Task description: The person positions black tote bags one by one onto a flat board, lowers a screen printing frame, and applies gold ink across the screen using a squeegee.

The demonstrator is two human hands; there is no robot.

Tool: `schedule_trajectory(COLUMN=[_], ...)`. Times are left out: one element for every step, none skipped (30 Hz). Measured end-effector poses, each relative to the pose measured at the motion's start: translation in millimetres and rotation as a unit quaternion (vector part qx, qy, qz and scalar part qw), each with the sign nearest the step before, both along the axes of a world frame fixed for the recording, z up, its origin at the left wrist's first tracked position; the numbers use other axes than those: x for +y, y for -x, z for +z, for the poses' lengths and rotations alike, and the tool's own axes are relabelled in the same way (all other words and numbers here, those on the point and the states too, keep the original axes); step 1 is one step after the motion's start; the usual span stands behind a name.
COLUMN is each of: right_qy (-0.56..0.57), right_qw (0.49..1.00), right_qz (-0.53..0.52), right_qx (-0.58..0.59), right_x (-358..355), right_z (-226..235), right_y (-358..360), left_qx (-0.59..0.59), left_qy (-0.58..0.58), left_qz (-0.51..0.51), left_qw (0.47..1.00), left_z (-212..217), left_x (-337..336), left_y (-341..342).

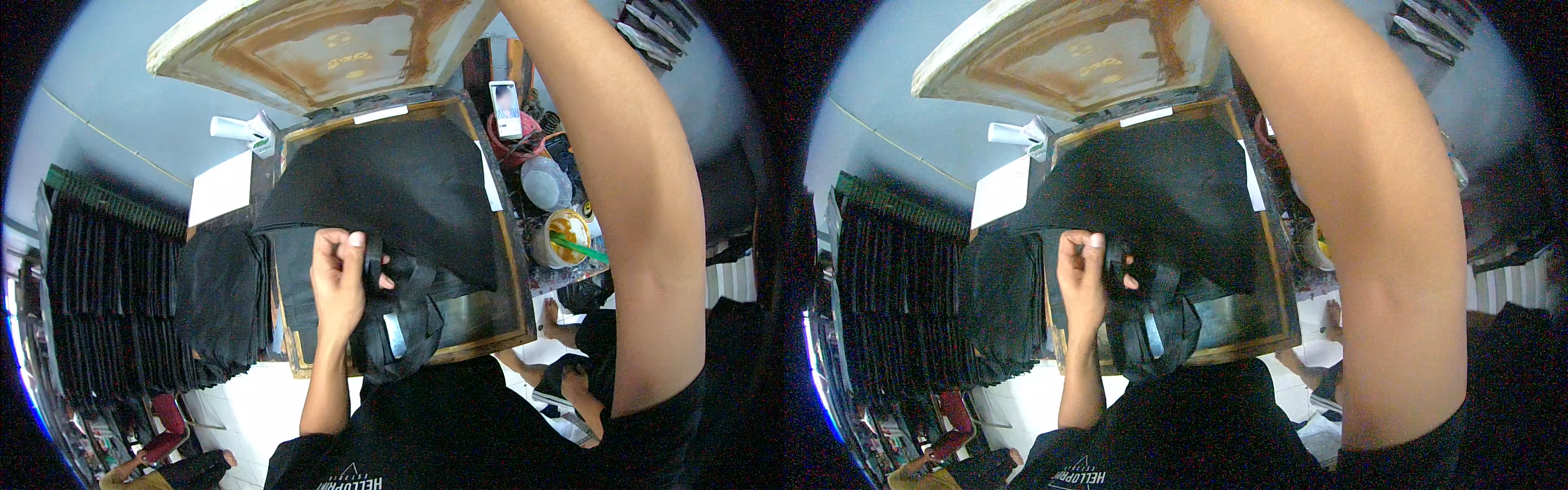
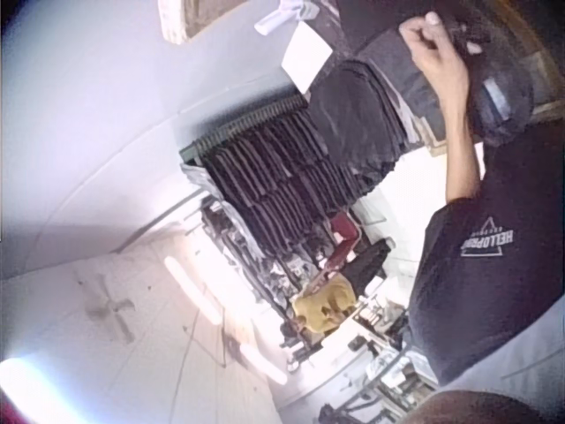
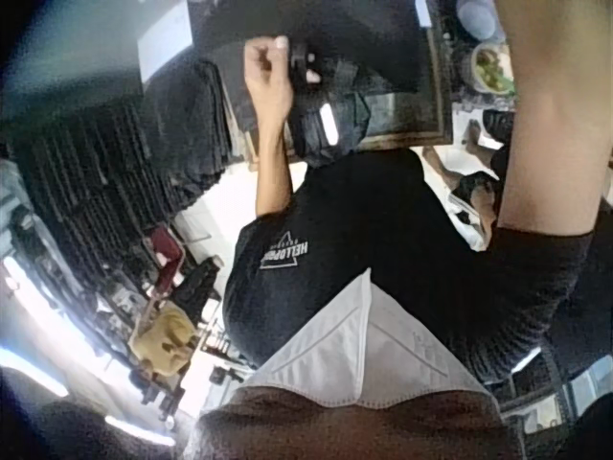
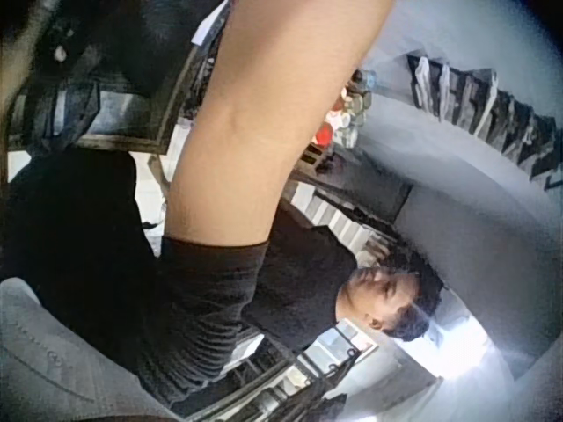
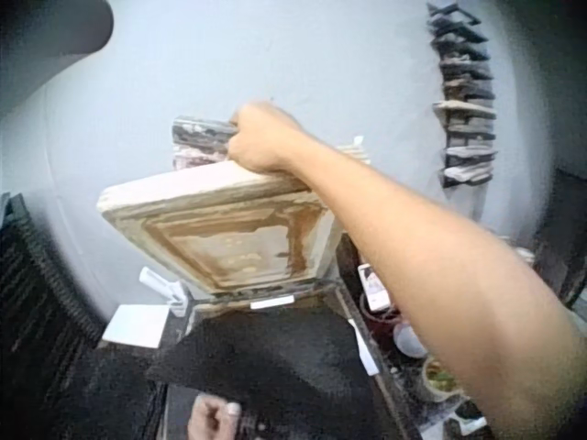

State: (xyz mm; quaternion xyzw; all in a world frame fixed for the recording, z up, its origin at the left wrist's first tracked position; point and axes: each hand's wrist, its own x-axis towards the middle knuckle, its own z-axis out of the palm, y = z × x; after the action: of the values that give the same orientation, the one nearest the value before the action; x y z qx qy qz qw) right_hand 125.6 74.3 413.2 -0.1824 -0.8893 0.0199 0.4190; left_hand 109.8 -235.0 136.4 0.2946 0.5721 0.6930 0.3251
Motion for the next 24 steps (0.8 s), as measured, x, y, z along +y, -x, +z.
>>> schedule_trajectory(right_qy=[-0.005, -0.009, -0.005, -0.004, -0.003, -0.002, 0.000, 0.002, -0.003, -0.003, -0.004, 0.000, -0.003, -0.005, -0.008, -0.011, -0.014, -0.012, -0.010, -0.006, -0.013, -0.025, -0.029, -0.024], right_qw=[1.000, 1.000, 1.000, 1.000, 1.000, 1.000, 1.000, 1.000, 1.000, 1.000, 1.000, 1.000, 1.000, 1.000, 1.000, 1.000, 1.000, 1.000, 1.000, 0.999, 1.000, 1.000, 1.000, 1.000], right_qz=[-0.005, -0.007, -0.007, -0.003, 0.000, 0.003, 0.010, 0.011, 0.001, -0.007, -0.016, -0.013, -0.006, -0.002, -0.008, -0.008, -0.009, 0.010, 0.023, 0.030, 0.015, 0.005, -0.007, -0.002], right_qx=[0.002, 0.003, -0.001, -0.002, -0.003, -0.003, -0.003, -0.003, -0.007, -0.012, -0.016, -0.011, -0.006, -0.001, -0.004, -0.005, -0.006, 0.003, 0.008, 0.012, 0.005, 0.001, -0.006, -0.003], right_x=[4, 5, 5, 3, 1, -1, -4, -4, -1, 2, 6, 13, 12, 14, 15, 11, 9, 2, -3, -4, 4, 10, 15, 17], right_z=[-1, -4, -6, -5, -3, -2, 0, 0, 1, 1, -1, -3, -3, -4, -3, 0, 3, 6, 6, 3, 1, 3, -1, -3], right_y=[-3, -3, -5, -4, -3, -2, 1, 1, -1, 1, 0, -4, -5, -7, -9, -6, -6, 3, 9, 11, 8, 8, 6, 2], left_qx=[-0.106, -0.157, -0.170, -0.181, -0.194, -0.180, -0.151, -0.122, 0.097, 0.310, 0.229, 0.427, 0.398, 0.368, 0.406, 0.440, 0.518, 0.589, 0.600, 0.609, 0.582, 0.543, 0.428, 0.295], left_qy=[0.006, 0.021, 0.038, 0.053, 0.061, 0.099, 0.126, 0.153, 0.281, 0.391, 0.502, 0.417, 0.415, 0.411, 0.337, 0.264, 0.232, 0.206, 0.266, 0.322, 0.269, 0.209, 0.127, 0.045], left_qz=[-0.022, -0.061, -0.058, -0.053, -0.068, -0.049, -0.044, -0.044, -0.093, -0.132, -0.150, -0.083, -0.050, -0.019, -0.029, -0.032, -0.004, 0.032, 0.020, 0.003, -0.147, -0.287, -0.433, -0.562], left_qw=[0.994, 0.986, 0.983, 0.981, 0.977, 0.977, 0.980, 0.980, 0.950, 0.856, 0.820, 0.798, 0.817, 0.834, 0.849, 0.858, 0.823, 0.781, 0.754, 0.725, 0.753, 0.761, 0.783, 0.772], left_z=[15, 20, 29, 37, 28, 23, 8, -8, -13, -10, 9, -3, 9, 22, 17, 5, -24, -56, -80, -95, -95, -86, -73, -56], left_x=[-2, -10, -15, -22, -34, -43, -57, -70, -84, -91, -85, -85, -70, -44, -21, 2, 34, 60, 90, 112, 122, 128, 126, 120], left_y=[-4, -2, -11, -17, -16, -21, -25, -28, -25, -19, -18, -9, -6, -3, 2, 7, 18, 31, 36, 30, 9, -12, -33, -50])
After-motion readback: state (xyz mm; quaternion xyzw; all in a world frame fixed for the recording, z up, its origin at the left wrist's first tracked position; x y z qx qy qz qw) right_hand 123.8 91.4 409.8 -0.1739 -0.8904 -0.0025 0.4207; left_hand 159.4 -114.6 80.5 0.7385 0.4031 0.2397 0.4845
